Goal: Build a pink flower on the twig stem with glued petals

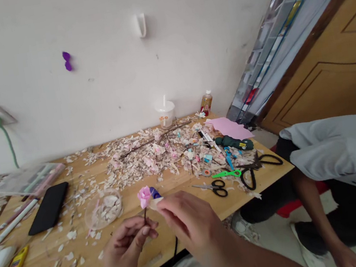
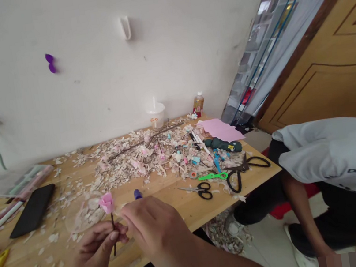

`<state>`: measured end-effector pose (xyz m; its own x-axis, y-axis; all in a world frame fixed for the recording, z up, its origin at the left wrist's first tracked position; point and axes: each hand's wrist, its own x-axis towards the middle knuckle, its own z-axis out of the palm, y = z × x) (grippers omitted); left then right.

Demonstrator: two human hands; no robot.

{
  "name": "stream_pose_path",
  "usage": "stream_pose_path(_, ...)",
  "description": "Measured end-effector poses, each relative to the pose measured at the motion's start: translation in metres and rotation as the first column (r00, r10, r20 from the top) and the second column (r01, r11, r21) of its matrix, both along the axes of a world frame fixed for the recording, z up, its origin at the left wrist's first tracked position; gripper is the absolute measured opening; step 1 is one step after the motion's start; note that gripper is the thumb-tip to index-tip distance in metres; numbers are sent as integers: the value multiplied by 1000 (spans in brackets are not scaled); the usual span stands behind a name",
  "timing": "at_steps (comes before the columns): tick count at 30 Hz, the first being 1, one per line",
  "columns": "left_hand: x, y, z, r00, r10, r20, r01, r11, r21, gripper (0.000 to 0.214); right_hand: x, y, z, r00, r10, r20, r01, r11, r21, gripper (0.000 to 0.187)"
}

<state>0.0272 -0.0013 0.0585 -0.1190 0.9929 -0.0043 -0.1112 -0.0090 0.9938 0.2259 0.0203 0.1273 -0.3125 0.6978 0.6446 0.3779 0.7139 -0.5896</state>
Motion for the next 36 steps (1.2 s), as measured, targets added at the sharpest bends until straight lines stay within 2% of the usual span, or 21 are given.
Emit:
stream_pose_path(7,4,-1,-6,999,-40,0,40,999,-21,16,4,-2,-8,999,37,-19,-38,999,-21,14)
stream_pose_path(13,8,-5,-11,991,-112,79,117,991,-65,18,5,-4,-18,999,17,-49,-20,998,-54,11)
stream_pose_path(17,5,-6,-17,987,-141,72,146,988,-60,16,7,-6,-20,999,21,-44,-23,998,-56,14)
stream_pose_path(26,1,-5,-23,995,-97,3,97,993,-73,18,8,-8,-15,999,36,-13,-37,995,-96,18)
stream_pose_path(31,1,-3,-23,994,-107,-3,107,993,-41,11,8,-7,-15,999,31,-11,-32,996,-85,18)
stream_pose_path(36,1,-3,-22,993,-114,7,114,992,-55,11,5,-6,-18,997,48,-53,-55,989,-140,15)
